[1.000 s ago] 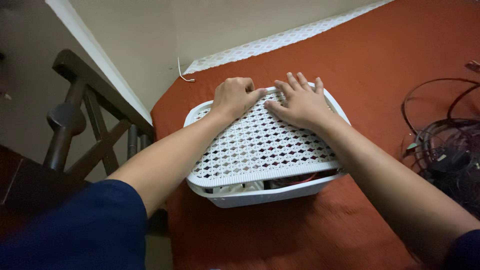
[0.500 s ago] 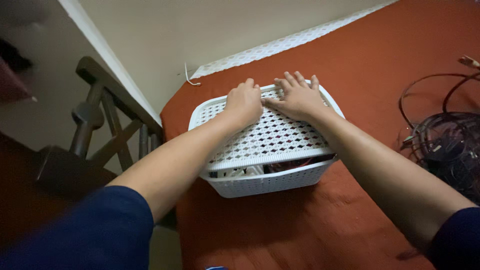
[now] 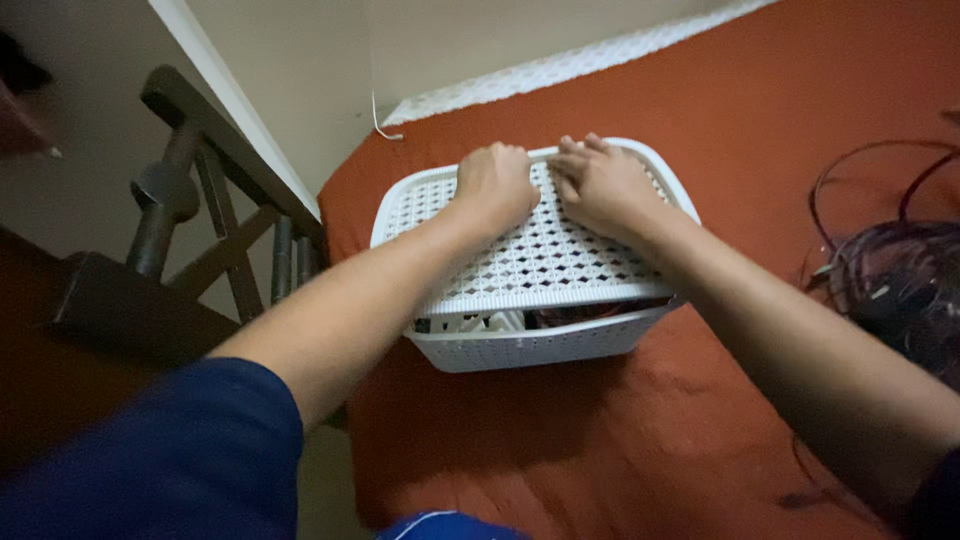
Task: The person organizes electrical cables and a power strip into a white plastic basket on a table. They coil a white cable, place the power strip and other cables into the basket, and close the lid. Then they pick up a tangled black cable and wipe it with a blue cloth.
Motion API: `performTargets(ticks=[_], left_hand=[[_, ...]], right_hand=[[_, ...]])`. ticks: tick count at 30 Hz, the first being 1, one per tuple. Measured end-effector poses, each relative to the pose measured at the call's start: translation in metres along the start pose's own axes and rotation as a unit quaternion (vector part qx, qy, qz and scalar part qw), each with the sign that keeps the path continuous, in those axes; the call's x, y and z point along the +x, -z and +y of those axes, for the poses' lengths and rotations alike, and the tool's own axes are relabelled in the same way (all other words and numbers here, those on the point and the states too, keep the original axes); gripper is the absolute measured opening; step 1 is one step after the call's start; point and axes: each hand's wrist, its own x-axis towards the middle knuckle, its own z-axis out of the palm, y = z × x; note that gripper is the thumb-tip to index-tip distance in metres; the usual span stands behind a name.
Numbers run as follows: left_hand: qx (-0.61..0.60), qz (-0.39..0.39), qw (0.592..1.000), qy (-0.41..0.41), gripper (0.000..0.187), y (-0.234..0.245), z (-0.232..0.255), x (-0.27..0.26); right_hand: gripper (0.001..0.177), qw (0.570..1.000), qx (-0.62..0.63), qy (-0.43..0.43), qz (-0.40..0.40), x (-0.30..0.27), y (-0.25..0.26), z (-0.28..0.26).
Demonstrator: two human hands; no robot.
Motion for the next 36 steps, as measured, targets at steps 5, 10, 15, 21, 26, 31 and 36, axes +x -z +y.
performTargets(ticks=[5, 10, 15, 21, 26, 31, 36], left_hand=[[0.032, 0.068, 0.996, -0.045, 0.022, -0.004, 0.004, -0.001], [0.035, 0.143, 0.988, -0.055, 0.031, -0.028, -0.002, -0.002], [0.027, 0.176, 0.982, -0.061, 0.033, -0.033, -0.003, -0.003], [-0.005, 0.201, 0.978, -0.050, 0.029, -0.031, -0.002, -0.010], [0.004, 0.204, 0.978, -0.050, 0.027, -0.034, -0.001, -0.006], [0.005, 0.236, 0.969, -0.068, 0.024, -0.038, -0.004, -0.007], [0.003, 0.236, 0.970, -0.058, 0.025, -0.036, -0.003, -0.010]], right_hand=[[0.039, 0.999, -0.024, -0.026, -0.003, 0.000, 0.002, -0.004], [0.040, 0.999, -0.023, -0.027, 0.013, -0.004, 0.003, -0.009], [0.047, 0.998, -0.029, -0.036, -0.034, -0.006, 0.006, -0.011], [0.062, 0.986, -0.060, -0.044, -0.151, -0.043, 0.028, -0.038], [0.064, 0.981, -0.063, -0.094, -0.158, -0.079, 0.045, -0.062], [0.061, 0.981, -0.084, -0.142, -0.105, -0.090, 0.046, -0.078], [0.069, 0.978, -0.040, -0.076, -0.192, -0.066, 0.066, -0.068]])
